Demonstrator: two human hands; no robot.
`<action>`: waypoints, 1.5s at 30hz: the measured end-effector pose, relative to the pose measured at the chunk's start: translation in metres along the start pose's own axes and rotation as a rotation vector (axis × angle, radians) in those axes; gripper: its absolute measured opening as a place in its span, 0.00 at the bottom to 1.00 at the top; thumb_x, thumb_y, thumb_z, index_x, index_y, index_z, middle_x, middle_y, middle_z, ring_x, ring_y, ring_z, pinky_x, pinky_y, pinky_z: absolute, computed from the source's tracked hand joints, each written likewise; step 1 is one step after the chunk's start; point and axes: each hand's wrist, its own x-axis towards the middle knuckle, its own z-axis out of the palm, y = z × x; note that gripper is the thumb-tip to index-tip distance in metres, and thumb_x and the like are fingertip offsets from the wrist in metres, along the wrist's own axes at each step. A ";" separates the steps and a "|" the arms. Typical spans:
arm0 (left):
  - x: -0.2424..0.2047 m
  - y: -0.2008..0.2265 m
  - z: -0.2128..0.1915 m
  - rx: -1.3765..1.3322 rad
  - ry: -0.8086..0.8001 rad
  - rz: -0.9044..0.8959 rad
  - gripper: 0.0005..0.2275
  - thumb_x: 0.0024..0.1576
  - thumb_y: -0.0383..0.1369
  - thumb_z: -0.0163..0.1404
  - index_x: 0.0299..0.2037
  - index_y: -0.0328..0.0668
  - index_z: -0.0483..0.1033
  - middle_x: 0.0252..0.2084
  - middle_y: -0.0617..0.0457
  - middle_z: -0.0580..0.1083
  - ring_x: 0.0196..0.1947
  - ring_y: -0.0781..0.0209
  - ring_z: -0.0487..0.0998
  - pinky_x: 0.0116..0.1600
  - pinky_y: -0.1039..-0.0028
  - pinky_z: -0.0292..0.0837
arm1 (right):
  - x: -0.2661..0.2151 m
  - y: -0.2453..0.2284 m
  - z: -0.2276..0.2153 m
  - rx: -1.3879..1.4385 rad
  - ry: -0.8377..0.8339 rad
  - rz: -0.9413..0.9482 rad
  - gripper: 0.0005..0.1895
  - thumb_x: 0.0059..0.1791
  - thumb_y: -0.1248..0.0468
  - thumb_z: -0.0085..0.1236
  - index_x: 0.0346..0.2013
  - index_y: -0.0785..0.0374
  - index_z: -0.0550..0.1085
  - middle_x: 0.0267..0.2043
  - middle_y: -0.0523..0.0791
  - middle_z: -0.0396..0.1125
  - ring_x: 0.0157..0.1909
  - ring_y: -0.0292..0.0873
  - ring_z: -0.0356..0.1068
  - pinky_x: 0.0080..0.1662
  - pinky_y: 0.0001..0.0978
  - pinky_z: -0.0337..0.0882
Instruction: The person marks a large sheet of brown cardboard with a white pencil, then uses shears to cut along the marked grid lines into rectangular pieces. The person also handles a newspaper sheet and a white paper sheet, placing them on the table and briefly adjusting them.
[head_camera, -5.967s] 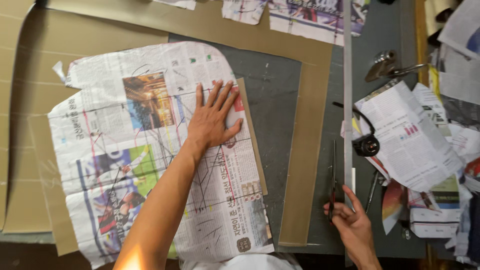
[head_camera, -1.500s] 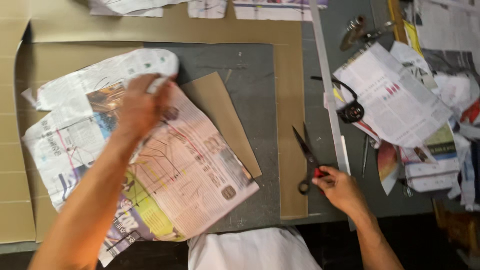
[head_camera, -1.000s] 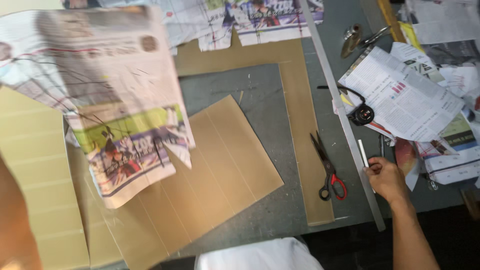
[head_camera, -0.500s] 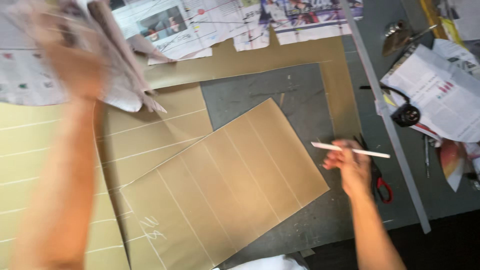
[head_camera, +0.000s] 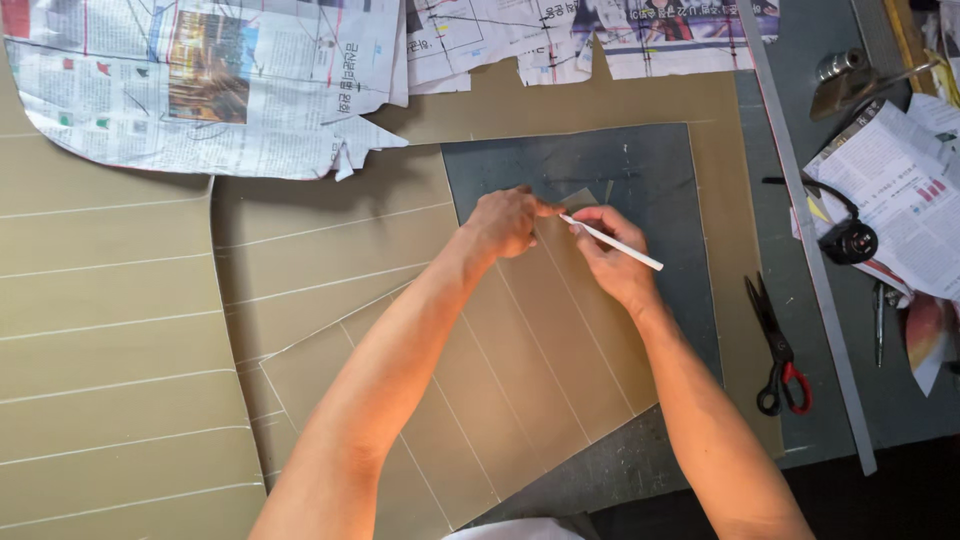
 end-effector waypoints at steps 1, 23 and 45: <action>0.004 0.000 0.002 -0.003 -0.010 0.006 0.32 0.49 0.34 0.64 0.64 0.78 0.69 0.55 0.56 0.73 0.58 0.52 0.73 0.57 0.62 0.72 | 0.001 -0.001 0.000 -0.031 0.000 0.008 0.07 0.53 0.67 0.61 0.45 0.63 0.76 0.34 0.38 0.71 0.35 0.28 0.67 0.38 0.22 0.68; 0.005 0.002 -0.001 -0.020 -0.046 -0.044 0.34 0.49 0.32 0.64 0.66 0.79 0.66 0.58 0.58 0.72 0.62 0.55 0.71 0.60 0.65 0.70 | 0.026 -0.007 -0.028 -0.322 -0.074 0.039 0.06 0.49 0.64 0.62 0.37 0.62 0.78 0.29 0.42 0.72 0.32 0.33 0.70 0.37 0.27 0.69; -0.136 0.030 0.076 0.124 0.773 -0.181 0.32 0.61 0.50 0.49 0.68 0.30 0.63 0.73 0.33 0.57 0.75 0.38 0.54 0.75 0.46 0.44 | -0.173 -0.005 -0.082 -0.276 0.291 0.028 0.30 0.45 0.71 0.66 0.62 0.57 0.71 0.44 0.41 0.69 0.33 0.32 0.62 0.35 0.24 0.65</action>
